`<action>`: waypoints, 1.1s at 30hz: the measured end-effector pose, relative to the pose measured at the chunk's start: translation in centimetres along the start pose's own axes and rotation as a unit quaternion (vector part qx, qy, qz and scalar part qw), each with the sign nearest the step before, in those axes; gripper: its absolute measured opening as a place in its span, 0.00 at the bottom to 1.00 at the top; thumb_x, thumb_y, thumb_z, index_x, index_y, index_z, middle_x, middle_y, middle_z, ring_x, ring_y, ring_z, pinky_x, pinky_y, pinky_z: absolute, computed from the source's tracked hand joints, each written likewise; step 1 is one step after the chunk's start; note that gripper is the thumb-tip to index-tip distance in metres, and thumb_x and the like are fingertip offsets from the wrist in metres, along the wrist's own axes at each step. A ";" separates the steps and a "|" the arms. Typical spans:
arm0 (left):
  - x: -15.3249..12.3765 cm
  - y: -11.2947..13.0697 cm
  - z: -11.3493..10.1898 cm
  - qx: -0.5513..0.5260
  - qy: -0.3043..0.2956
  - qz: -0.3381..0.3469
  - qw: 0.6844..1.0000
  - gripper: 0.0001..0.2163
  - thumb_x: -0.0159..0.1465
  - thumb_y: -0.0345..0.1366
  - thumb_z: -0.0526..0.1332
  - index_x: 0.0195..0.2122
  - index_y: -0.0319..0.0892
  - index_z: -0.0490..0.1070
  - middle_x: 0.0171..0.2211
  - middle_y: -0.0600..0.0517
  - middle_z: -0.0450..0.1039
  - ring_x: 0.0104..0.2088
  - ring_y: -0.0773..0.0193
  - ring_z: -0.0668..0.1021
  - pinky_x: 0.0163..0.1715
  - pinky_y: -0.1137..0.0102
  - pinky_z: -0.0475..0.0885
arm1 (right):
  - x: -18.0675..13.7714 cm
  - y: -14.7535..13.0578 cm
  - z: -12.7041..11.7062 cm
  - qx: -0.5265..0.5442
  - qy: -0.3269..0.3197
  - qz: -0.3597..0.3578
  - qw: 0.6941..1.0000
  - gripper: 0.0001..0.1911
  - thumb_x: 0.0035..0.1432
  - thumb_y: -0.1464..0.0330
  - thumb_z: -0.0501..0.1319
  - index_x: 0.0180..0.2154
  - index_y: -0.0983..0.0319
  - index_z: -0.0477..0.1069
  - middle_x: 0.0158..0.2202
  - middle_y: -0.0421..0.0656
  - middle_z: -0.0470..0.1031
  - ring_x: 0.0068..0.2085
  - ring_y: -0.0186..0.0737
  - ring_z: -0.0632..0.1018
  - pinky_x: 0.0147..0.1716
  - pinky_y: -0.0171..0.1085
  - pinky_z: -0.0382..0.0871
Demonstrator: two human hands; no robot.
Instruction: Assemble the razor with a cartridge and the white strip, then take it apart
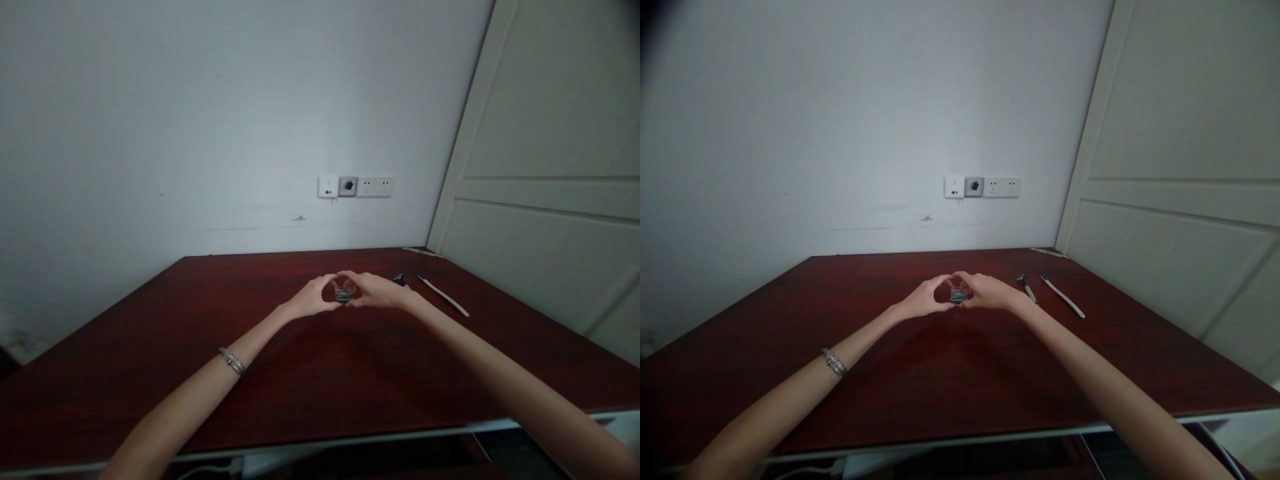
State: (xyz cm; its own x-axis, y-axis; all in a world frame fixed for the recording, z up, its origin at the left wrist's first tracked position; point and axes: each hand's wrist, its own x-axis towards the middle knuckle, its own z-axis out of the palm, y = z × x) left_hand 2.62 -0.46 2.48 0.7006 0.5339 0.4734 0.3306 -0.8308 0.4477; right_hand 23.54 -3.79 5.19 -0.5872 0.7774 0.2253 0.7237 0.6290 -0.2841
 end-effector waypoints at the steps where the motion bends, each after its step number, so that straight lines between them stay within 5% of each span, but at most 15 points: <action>1: -0.1 -0.1 -0.2 0.002 -0.001 -0.005 1.000 0.29 0.51 0.39 0.64 0.54 0.40 0.59 0.48 0.44 0.68 0.47 0.57 0.71 0.49 0.63 0.64 | 0.3 -0.1 0.2 -0.005 0.000 0.000 1.000 0.36 0.47 0.63 0.63 0.57 0.59 0.54 0.42 0.47 0.73 0.35 0.40 0.75 0.33 0.36 0.67; 8: -1.4 -1.7 -1.3 0.001 -0.009 -0.060 0.998 0.27 0.50 0.35 0.64 0.51 0.41 0.59 0.45 0.46 0.70 0.43 0.59 0.73 0.46 0.65 0.66 | 1.7 -0.1 0.9 -0.036 0.026 0.006 0.999 0.41 0.48 0.57 0.62 0.60 0.59 0.47 0.43 0.47 0.73 0.40 0.43 0.75 0.36 0.38 0.66; 12: -2.8 -3.7 -1.9 0.020 -0.010 -0.098 0.995 0.24 0.51 0.36 0.63 0.50 0.42 0.60 0.43 0.49 0.70 0.45 0.59 0.72 0.48 0.64 0.63 | 0.6 2.3 0.5 -0.136 0.102 0.169 0.971 0.26 0.55 0.53 0.54 0.52 0.59 0.59 0.38 0.48 0.74 0.37 0.46 0.75 0.34 0.40 0.66; 15: -3.6 -5.0 -2.2 0.030 -0.014 -0.111 0.993 0.22 0.52 0.37 0.63 0.48 0.42 0.61 0.45 0.50 0.69 0.47 0.59 0.71 0.49 0.64 0.62 | -1.2 5.2 0.3 -0.198 0.076 0.292 0.933 0.18 0.56 0.56 0.51 0.42 0.60 0.66 0.38 0.50 0.74 0.38 0.49 0.76 0.33 0.41 0.66; 22: -4.6 -6.2 -2.4 0.035 -0.026 -0.121 0.992 0.20 0.52 0.38 0.63 0.46 0.42 0.63 0.48 0.47 0.68 0.47 0.59 0.72 0.48 0.65 0.63 | -5.4 10.6 0.7 -0.172 0.049 0.454 0.873 0.26 0.54 0.51 0.49 0.41 0.65 0.69 0.40 0.59 0.73 0.41 0.58 0.75 0.36 0.50 0.67; 26: -4.9 -6.3 -2.5 0.034 -0.038 -0.128 0.990 0.23 0.51 0.38 0.63 0.48 0.42 0.61 0.45 0.49 0.70 0.47 0.59 0.71 0.49 0.64 0.62 | -6.5 12.0 0.8 -0.169 0.065 0.502 0.846 0.32 0.50 0.47 0.49 0.41 0.66 0.71 0.40 0.60 0.73 0.42 0.62 0.75 0.35 0.51 0.68; 33: -5.1 -7.0 -2.4 0.049 -0.055 -0.125 0.989 0.23 0.52 0.37 0.62 0.49 0.43 0.61 0.44 0.49 0.70 0.46 0.59 0.72 0.48 0.65 0.63 | -6.6 12.9 1.1 -0.158 0.024 0.491 0.856 0.29 0.49 0.48 0.52 0.41 0.64 0.73 0.41 0.59 0.73 0.42 0.60 0.75 0.35 0.50 0.69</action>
State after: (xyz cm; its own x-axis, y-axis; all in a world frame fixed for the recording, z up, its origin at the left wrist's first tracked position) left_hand -4.77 3.01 -1.23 0.6520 0.7087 0.2695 0.5581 -0.6891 0.4622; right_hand 36.33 -0.81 -1.00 0.3718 0.9262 0.0627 0.9260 -0.3653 -0.0950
